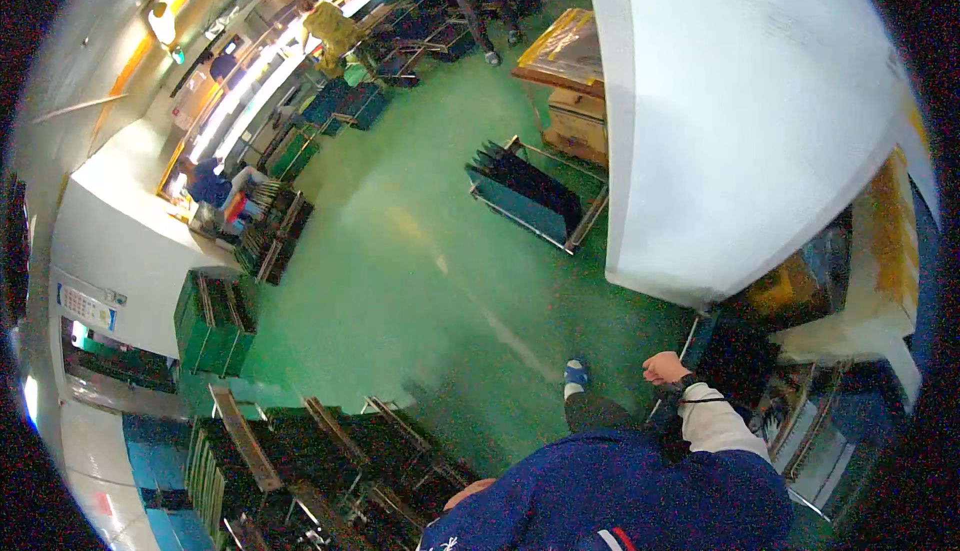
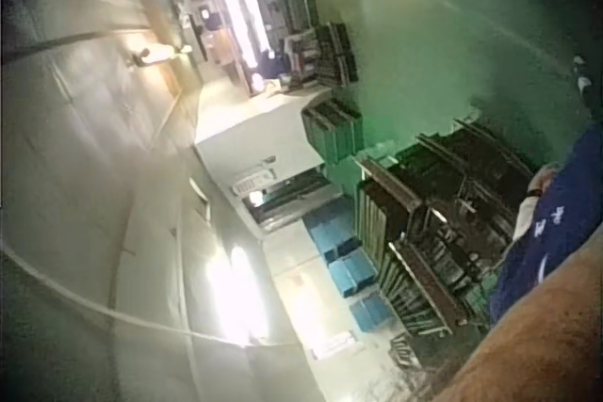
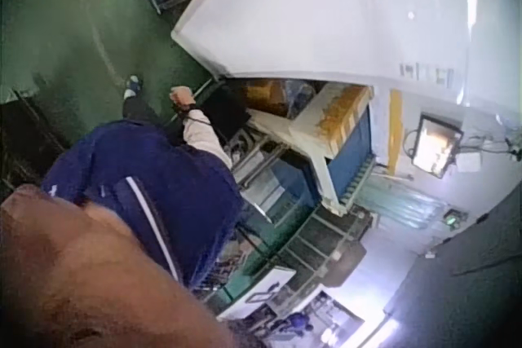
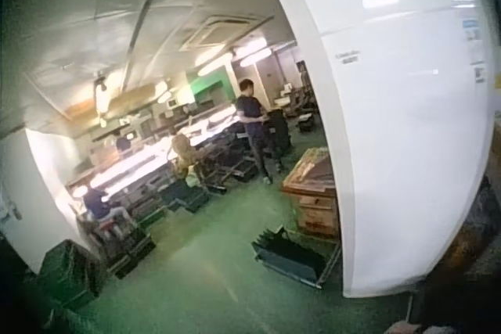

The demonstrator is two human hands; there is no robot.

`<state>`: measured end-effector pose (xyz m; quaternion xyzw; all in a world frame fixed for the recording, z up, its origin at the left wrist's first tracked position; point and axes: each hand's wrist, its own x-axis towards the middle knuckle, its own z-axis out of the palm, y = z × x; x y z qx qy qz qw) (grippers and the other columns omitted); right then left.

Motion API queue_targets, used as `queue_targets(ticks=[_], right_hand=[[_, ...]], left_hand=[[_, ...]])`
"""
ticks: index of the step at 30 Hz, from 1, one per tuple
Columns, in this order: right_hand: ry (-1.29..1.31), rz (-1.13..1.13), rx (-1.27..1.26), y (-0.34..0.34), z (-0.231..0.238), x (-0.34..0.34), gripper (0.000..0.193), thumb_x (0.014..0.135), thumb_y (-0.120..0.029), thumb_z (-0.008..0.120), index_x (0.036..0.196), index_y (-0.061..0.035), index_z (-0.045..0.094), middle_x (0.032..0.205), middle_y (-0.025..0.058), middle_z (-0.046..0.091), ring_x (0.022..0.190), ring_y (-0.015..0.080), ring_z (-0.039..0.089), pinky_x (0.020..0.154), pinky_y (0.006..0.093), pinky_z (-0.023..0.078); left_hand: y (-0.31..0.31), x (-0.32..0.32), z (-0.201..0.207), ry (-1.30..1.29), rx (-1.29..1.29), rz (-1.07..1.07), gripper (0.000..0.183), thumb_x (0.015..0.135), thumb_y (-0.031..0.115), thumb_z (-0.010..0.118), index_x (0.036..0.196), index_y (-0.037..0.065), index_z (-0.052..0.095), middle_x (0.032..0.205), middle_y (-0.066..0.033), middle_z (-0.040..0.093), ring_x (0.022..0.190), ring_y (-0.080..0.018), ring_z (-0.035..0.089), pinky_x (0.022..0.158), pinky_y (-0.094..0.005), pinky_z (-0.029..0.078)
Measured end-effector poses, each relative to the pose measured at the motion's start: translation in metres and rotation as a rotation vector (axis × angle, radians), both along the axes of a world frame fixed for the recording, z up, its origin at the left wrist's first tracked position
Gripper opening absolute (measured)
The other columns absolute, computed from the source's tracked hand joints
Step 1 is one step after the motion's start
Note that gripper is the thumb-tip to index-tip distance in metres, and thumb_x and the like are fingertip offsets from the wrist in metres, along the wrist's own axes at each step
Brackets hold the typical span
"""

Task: The recorder moves circuit board panels from storage racks to a processing machine and reorganizes them into different racks.

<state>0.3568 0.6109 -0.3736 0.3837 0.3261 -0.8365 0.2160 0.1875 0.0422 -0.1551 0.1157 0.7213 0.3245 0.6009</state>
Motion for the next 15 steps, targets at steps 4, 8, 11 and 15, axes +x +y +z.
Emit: queue_targets(ticks=[4,8,11,15], right_hand=[[0.517,0.472,0.99,-0.034,0.048,-0.132,0.015,0.071,-0.011,0.068,0.085,-0.0059,0.067,0.072,0.0074,0.065,0.061,0.0173,0.06,0.051,0.0347,0.047],[0.221,0.423,1.152,-0.005,0.079,-0.186,0.017,0.062,-0.01,0.069,0.078,-0.0038,0.072,0.068,0.0076,0.067,0.057,0.0178,0.063,0.055,0.0322,0.05],[0.195,0.391,1.074,-0.007,0.113,-0.239,0.022,0.061,-0.017,0.068,0.08,-0.0063,0.073,0.076,0.0105,0.069,0.066,0.0229,0.066,0.062,0.0338,0.052],[0.197,0.483,1.207,-0.007,0.126,-0.291,0.02,0.064,-0.019,0.066,0.08,-0.0087,0.073,0.078,0.0101,0.07,0.072,0.0257,0.066,0.066,0.0363,0.052]], left_hand=[[-0.059,-0.09,-0.075,-0.459,-0.068,0.435,0.042,0.088,0.025,0.062,0.126,0.007,0.054,0.115,-0.0076,0.064,0.1,-0.0226,0.064,0.084,-0.0367,0.051],[0.018,-0.174,-0.05,-0.527,-0.109,0.472,0.04,0.089,0.024,0.061,0.125,0.009,0.053,0.109,-0.0094,0.066,0.096,-0.0234,0.066,0.079,-0.039,0.053],[0.036,-0.223,-0.06,-0.431,-0.152,0.456,0.037,0.089,0.026,0.057,0.121,0.008,0.055,0.108,-0.0112,0.066,0.094,-0.0255,0.066,0.078,-0.0422,0.054],[0.061,-0.296,-0.073,-0.531,-0.016,0.629,0.027,0.088,0.014,0.056,0.112,0.004,0.058,0.099,-0.0105,0.067,0.087,-0.0256,0.067,0.071,-0.0405,0.056]])
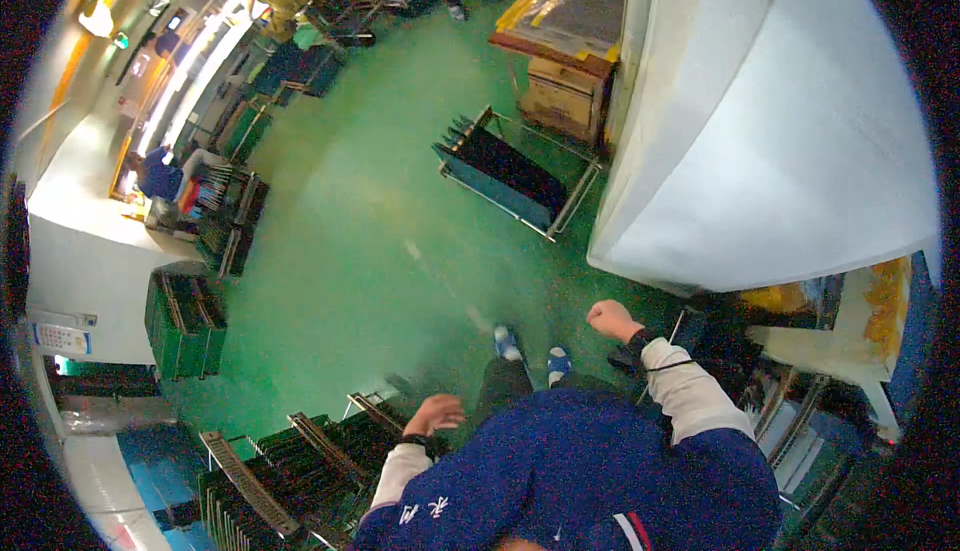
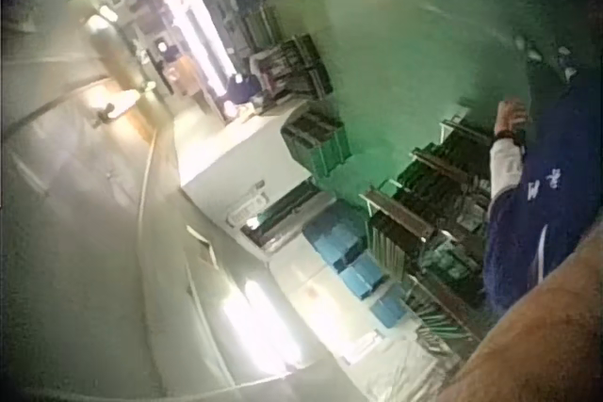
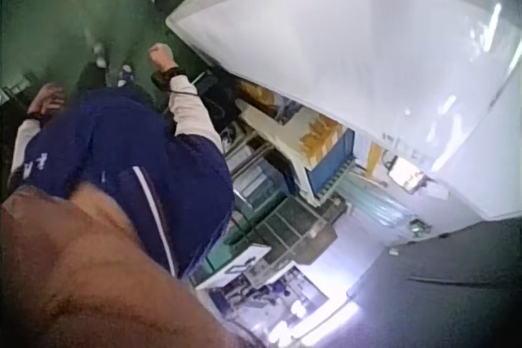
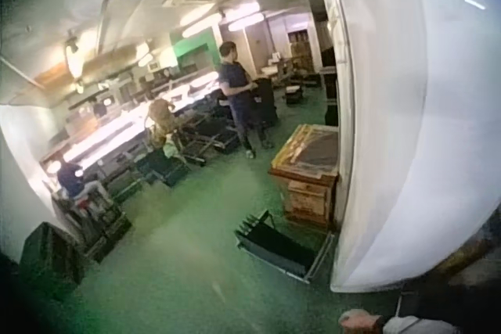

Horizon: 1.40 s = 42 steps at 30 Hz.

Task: The recorder moves circuit board panels from storage racks to a processing machine and reorganizes them into different racks.

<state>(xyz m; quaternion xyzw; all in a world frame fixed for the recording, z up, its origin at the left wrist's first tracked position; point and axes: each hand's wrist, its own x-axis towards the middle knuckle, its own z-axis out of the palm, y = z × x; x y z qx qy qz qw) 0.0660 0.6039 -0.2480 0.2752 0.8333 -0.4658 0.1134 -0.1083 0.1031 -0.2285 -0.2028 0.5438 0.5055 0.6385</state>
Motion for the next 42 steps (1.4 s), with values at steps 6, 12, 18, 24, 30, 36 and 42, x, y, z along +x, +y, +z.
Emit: queue_targets(ticks=[6,12,18,24,30,36,42], right_hand=[[-0.032,0.027,0.111,0.02,-0.008,-0.057,0.02,0.067,-0.025,0.067,0.082,-0.0117,0.073,0.082,0.0122,0.069,0.079,0.0314,0.065,0.073,0.0409,0.052],[-0.246,-0.086,0.175,0.03,0.006,-0.141,0.025,0.068,-0.033,0.07,0.088,-0.0186,0.072,0.114,0.0132,0.06,0.108,0.0376,0.053,0.092,0.0492,0.044],[-0.387,-0.119,0.278,0.051,-0.009,-0.253,0.038,0.068,-0.035,0.072,0.102,-0.019,0.068,0.132,0.0128,0.047,0.119,0.0367,0.045,0.095,0.0527,0.04],[-0.226,-0.187,0.286,0.102,-0.062,-0.397,0.043,0.068,-0.031,0.074,0.106,-0.0148,0.065,0.14,0.0153,0.04,0.121,0.0372,0.042,0.098,0.0521,0.036],[-0.213,-0.211,0.361,0.168,-0.12,-0.5,0.046,0.068,-0.028,0.075,0.11,-0.0147,0.064,0.141,0.0175,0.037,0.122,0.0387,0.04,0.099,0.0519,0.034],[-0.235,-0.103,0.42,0.209,-0.177,-0.553,0.053,0.069,-0.028,0.077,0.118,-0.0169,0.06,0.146,0.018,0.03,0.126,0.0394,0.036,0.101,0.0516,0.032],[-0.24,-0.037,0.393,0.215,-0.207,-0.555,0.058,0.067,-0.032,0.079,0.12,-0.0168,0.059,0.147,0.0175,0.03,0.127,0.0394,0.036,0.103,0.0505,0.03]], left_hand=[[0.077,-0.118,-0.021,0.087,-0.107,-0.257,0.02,0.086,0.013,0.057,0.104,0.003,0.061,0.092,-0.0087,0.067,0.08,-0.0225,0.067,0.067,-0.0371,0.056],[0.148,-0.259,-0.084,-0.047,-0.074,-0.417,0.023,0.084,0.017,0.061,0.103,0.005,0.063,0.089,-0.0062,0.065,0.072,-0.0166,0.063,0.062,-0.0344,0.054],[0.265,-0.403,-0.132,0.276,-0.148,-0.832,0.029,0.081,0.03,0.06,0.1,0.008,0.067,0.076,-0.0043,0.063,0.068,-0.0158,0.06,0.055,-0.0389,0.05],[0.385,-0.521,-0.158,0.941,-0.105,-1.134,0.034,0.075,0.033,0.065,0.103,0.013,0.068,0.09,-0.0173,0.068,0.088,-0.0382,0.064,0.077,-0.044,0.052],[0.492,-0.53,-0.186,1.013,-0.065,-0.936,0.034,0.078,0.029,0.068,0.104,0.008,0.068,0.09,-0.0157,0.069,0.081,-0.0281,0.067,0.075,-0.037,0.052],[0.531,-0.513,-0.228,1.227,0.023,-0.911,0.039,0.077,0.026,0.071,0.11,0.007,0.065,0.104,-0.0151,0.064,0.087,-0.0294,0.065,0.075,-0.0389,0.052],[0.547,-0.504,-0.232,1.018,-0.009,-0.802,0.037,0.078,0.027,0.068,0.111,0.009,0.064,0.107,-0.0164,0.061,0.103,-0.0345,0.057,0.087,-0.0431,0.047]])
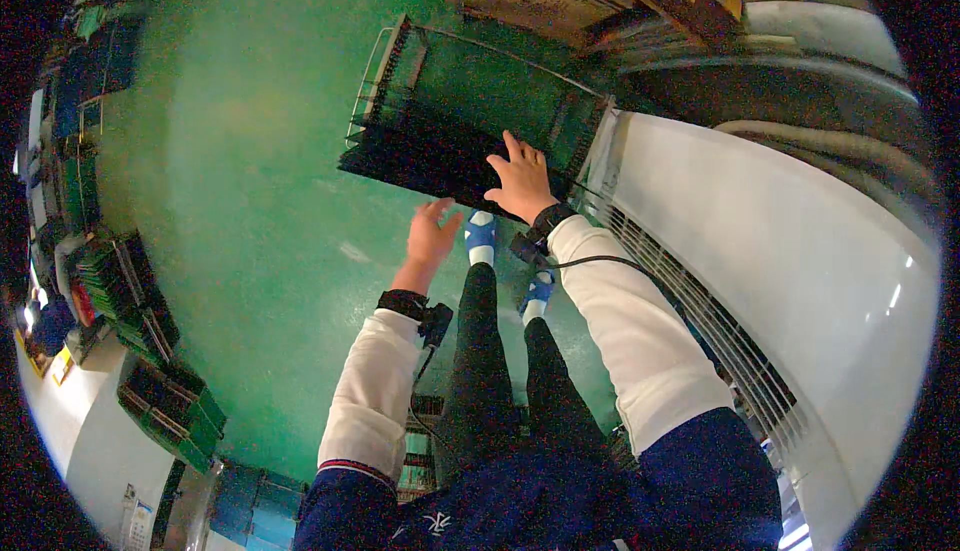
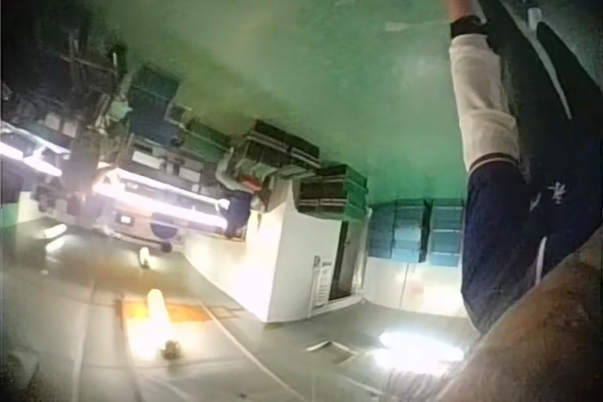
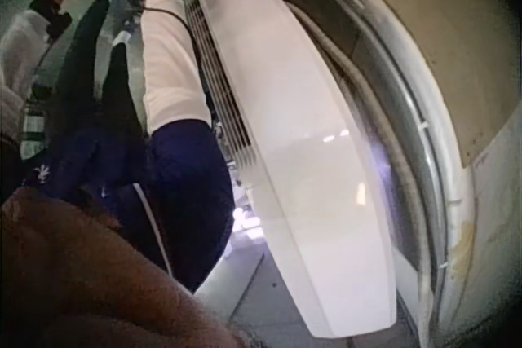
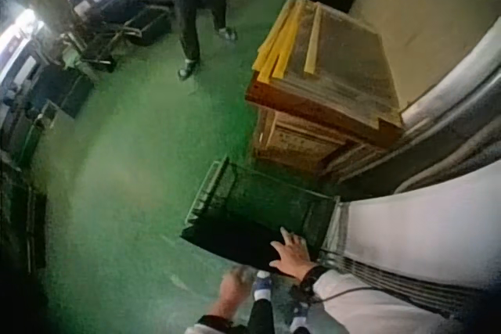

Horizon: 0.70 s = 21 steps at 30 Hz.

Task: The recorder moves circuit board panels from storage racks to a processing machine and reorganizes them into different racks.

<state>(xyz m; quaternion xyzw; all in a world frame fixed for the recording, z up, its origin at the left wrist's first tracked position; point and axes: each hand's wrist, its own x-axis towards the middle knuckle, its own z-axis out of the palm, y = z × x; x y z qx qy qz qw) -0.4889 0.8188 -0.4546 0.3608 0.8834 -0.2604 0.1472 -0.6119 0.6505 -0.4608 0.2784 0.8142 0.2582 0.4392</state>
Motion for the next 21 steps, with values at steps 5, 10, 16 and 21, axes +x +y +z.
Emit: queue_targets(ticks=[5,10,16,21], right_hand=[[-0.032,0.011,-0.034,0.006,-0.015,0.0,0.055,0.067,-0.035,0.079,0.115,-0.0145,0.062,0.144,0.0168,0.034,0.123,0.0407,0.039,0.1,0.0513,0.034],[0.109,0.084,-0.085,0.025,-0.035,0.012,0.037,0.071,-0.029,0.073,0.101,-0.0085,0.064,0.123,0.0156,0.049,0.11,0.0357,0.05,0.087,0.0486,0.046],[-0.104,0.232,0.064,0.003,-0.021,-0.013,0.026,0.071,-0.02,0.069,0.091,-0.0049,0.064,0.105,0.0128,0.053,0.097,0.0322,0.054,0.077,0.0458,0.049],[-0.158,0.171,0.119,0.006,-0.032,-0.021,0.016,0.073,-0.022,0.069,0.079,-0.0069,0.069,0.095,0.0105,0.059,0.092,0.0304,0.057,0.071,0.0446,0.05]], left_hand=[[-0.013,0.016,-0.011,-0.064,-0.003,0.048,0.034,0.079,0.025,0.068,0.108,0.007,0.065,0.102,-0.0159,0.061,0.093,-0.033,0.06,0.079,-0.0414,0.049],[-0.054,0.042,-0.028,-0.16,-0.028,0.106,0.032,0.078,0.022,0.069,0.105,0.005,0.065,0.097,-0.0159,0.062,0.083,-0.0315,0.063,0.073,-0.0403,0.05],[-0.103,0.053,-0.04,-0.22,-0.182,0.149,0.03,0.078,0.02,0.068,0.103,0.005,0.065,0.093,-0.0145,0.065,0.079,-0.0301,0.064,0.074,-0.0393,0.051],[-0.097,0.044,-0.038,-0.217,-0.167,0.165,0.03,0.079,0.021,0.067,0.105,0.005,0.065,0.094,-0.0142,0.067,0.082,-0.029,0.065,0.075,-0.0384,0.051]])
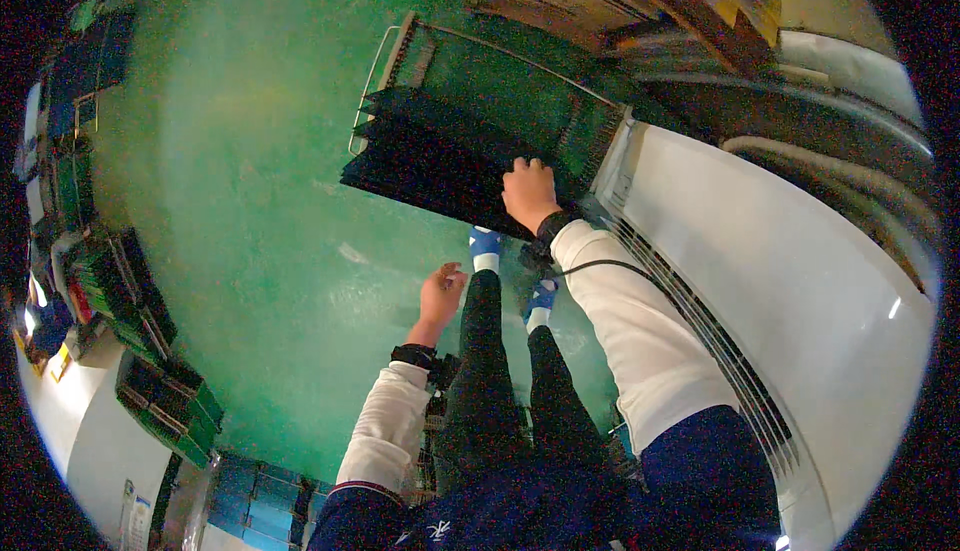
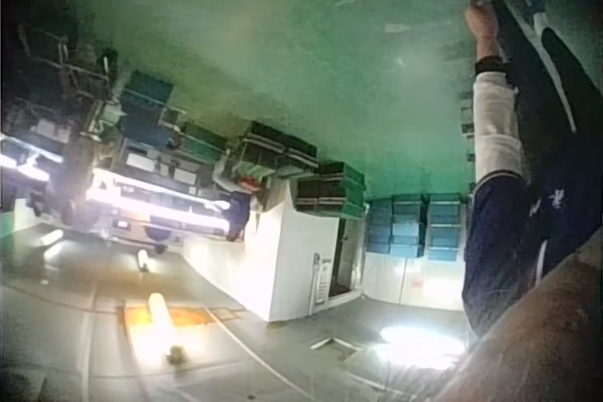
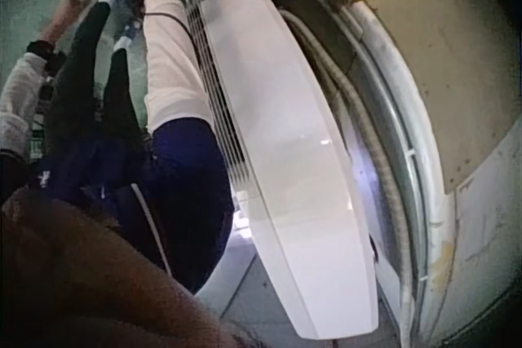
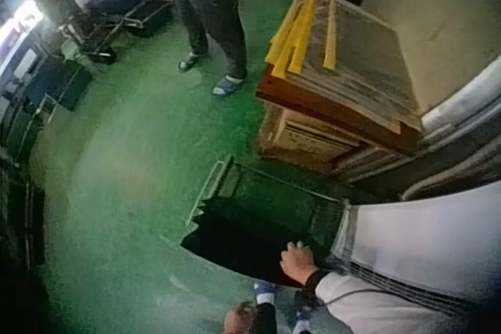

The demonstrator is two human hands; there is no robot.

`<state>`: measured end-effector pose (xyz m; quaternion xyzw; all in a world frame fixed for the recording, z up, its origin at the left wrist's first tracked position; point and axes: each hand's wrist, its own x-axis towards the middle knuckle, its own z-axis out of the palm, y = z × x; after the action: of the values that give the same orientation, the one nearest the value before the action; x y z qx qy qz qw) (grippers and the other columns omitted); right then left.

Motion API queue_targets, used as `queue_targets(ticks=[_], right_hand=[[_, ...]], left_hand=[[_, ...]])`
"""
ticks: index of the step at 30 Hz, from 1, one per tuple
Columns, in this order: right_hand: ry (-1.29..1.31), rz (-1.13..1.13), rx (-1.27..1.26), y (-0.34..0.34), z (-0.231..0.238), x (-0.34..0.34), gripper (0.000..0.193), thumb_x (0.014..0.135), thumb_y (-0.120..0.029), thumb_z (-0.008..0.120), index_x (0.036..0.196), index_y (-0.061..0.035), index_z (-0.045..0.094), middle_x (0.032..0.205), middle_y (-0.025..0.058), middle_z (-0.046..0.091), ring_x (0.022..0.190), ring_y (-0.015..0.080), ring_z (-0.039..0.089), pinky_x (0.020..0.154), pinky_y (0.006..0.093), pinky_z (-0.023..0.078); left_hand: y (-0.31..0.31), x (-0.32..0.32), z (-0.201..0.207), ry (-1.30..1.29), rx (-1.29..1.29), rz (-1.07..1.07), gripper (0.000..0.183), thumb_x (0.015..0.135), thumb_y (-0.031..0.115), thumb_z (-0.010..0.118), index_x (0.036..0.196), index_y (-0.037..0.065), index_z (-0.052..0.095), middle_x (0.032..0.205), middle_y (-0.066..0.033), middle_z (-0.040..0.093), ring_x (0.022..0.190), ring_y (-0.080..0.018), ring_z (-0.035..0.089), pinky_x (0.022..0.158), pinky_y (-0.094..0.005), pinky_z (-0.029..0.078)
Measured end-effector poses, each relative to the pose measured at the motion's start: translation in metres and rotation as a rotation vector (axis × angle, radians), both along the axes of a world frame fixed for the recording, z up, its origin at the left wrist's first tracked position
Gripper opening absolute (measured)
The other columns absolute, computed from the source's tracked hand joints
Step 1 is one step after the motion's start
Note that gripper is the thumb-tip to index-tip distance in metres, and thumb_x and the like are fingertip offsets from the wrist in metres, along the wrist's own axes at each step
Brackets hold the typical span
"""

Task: The recorder moves circuit board panels from storage racks to a processing machine and reorganizes them into different racks.

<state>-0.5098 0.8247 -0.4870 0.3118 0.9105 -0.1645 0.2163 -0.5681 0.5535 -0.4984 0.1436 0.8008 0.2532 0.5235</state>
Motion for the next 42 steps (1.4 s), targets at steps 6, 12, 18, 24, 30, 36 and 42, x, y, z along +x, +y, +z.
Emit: queue_targets(ticks=[6,12,18,24,30,36,42], right_hand=[[0.03,0.213,-0.097,-0.004,-0.023,-0.001,0.01,0.072,-0.008,0.062,0.075,-0.0031,0.069,0.088,0.0156,0.063,0.082,0.0319,0.063,0.07,0.0429,0.053],[0.06,0.294,-0.101,0.019,-0.007,0.003,0.01,0.072,-0.01,0.06,0.071,-0.0036,0.068,0.08,0.0154,0.064,0.079,0.0321,0.064,0.067,0.0422,0.054],[0.084,0.34,-0.103,0.023,0.051,-0.001,0.013,0.072,-0.014,0.059,0.068,-0.0041,0.067,0.078,0.014,0.064,0.073,0.0312,0.064,0.064,0.042,0.053],[0.187,0.288,-0.065,0.019,0.149,0.002,0.017,0.071,-0.014,0.057,0.064,-0.0023,0.066,0.072,0.017,0.062,0.07,0.0336,0.063,0.063,0.0445,0.052],[0.227,0.216,-0.018,-0.015,0.266,0.009,0.018,0.073,-0.017,0.057,0.068,-0.0042,0.069,0.072,0.017,0.064,0.068,0.0354,0.065,0.062,0.0464,0.053],[0.294,0.157,0.051,-0.056,0.388,0.109,0.02,0.071,-0.022,0.059,0.063,-0.0047,0.066,0.069,0.0157,0.061,0.065,0.0334,0.063,0.059,0.0456,0.051],[0.295,0.162,0.07,-0.135,0.468,0.236,0.023,0.071,-0.024,0.06,0.058,-0.0057,0.063,0.065,0.0134,0.058,0.061,0.0321,0.062,0.054,0.0451,0.05]], left_hand=[[0.002,-0.012,-0.001,0.014,0.065,0.076,0.032,0.08,0.024,0.066,0.107,0.007,0.065,0.092,-0.0137,0.068,0.08,-0.0296,0.066,0.071,-0.0373,0.052],[-0.003,-0.013,0.017,-0.057,-0.035,0.057,0.034,0.079,0.024,0.067,0.108,0.006,0.065,0.089,-0.0133,0.069,0.082,-0.0287,0.067,0.073,-0.0361,0.052],[-0.036,-0.018,0.022,-0.05,-0.101,0.1,0.034,0.08,0.025,0.067,0.11,0.009,0.065,0.09,-0.0127,0.07,0.083,-0.0278,0.067,0.076,-0.0365,0.051],[-0.044,-0.023,0.046,0.105,-0.044,-0.042,0.037,0.079,0.029,0.068,0.11,0.009,0.065,0.089,-0.0125,0.069,0.083,-0.0303,0.067,0.076,-0.0386,0.052],[-0.092,-0.031,0.059,0.239,0.043,-0.161,0.04,0.078,0.035,0.067,0.106,0.007,0.066,0.096,-0.0204,0.067,0.089,-0.0384,0.063,0.078,-0.0441,0.051],[-0.077,-0.057,0.144,0.272,-0.021,-0.264,0.043,0.079,0.04,0.064,0.105,0.005,0.067,0.098,-0.0192,0.067,0.094,-0.0358,0.064,0.084,-0.0421,0.05],[-0.123,-0.033,0.155,0.24,-0.06,-0.302,0.04,0.08,0.038,0.06,0.104,0.007,0.068,0.094,-0.0183,0.068,0.091,-0.0343,0.065,0.083,-0.0416,0.05]])
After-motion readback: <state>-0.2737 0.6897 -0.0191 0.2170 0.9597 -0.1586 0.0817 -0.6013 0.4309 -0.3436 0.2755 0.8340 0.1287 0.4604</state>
